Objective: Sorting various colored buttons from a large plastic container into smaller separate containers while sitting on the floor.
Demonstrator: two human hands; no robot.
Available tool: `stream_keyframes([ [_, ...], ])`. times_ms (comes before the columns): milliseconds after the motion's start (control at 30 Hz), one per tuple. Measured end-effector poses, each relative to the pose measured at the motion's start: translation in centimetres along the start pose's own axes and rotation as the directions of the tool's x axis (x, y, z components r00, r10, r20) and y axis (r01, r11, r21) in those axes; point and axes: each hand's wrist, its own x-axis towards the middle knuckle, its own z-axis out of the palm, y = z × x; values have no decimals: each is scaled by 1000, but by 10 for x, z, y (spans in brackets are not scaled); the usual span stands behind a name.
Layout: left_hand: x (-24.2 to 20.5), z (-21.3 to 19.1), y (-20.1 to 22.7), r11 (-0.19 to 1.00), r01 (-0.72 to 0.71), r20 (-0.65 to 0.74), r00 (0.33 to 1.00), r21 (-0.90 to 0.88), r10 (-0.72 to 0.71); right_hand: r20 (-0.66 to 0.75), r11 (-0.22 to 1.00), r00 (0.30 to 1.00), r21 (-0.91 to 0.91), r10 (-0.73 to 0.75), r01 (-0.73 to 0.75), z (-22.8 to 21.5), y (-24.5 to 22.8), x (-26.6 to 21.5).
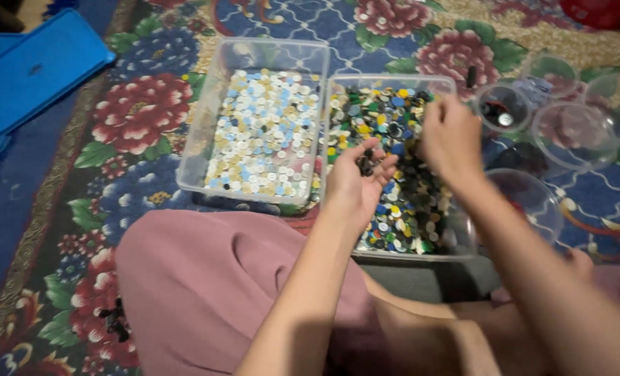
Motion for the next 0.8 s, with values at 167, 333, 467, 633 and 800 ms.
stream_keyframes([
  [167, 4, 5, -16, 977, 110, -51, 991, -183, -121, 73, 936, 941, 157, -330, 316, -27, -67, -76],
  [333, 14, 7, -19, 979, 147, -94, 983, -139, -160, 32, 861, 867, 141, -497, 488, -27, -66, -72],
  [467, -3, 22, -10, 991, 43, -196, 980, 128, -17, -82, 957, 954, 8, -289, 291, -6, -32, -21],
  [633, -23, 20, -3, 982, -47, -228, 970, 180, 88, 200, 944, 975, -292, -100, 157, 50, 61, 80],
  [800, -56, 19, 14, 405, -115, -95, 881, 907, 463, 159, 948, 985, -317, 72, -18, 62, 83, 106],
])
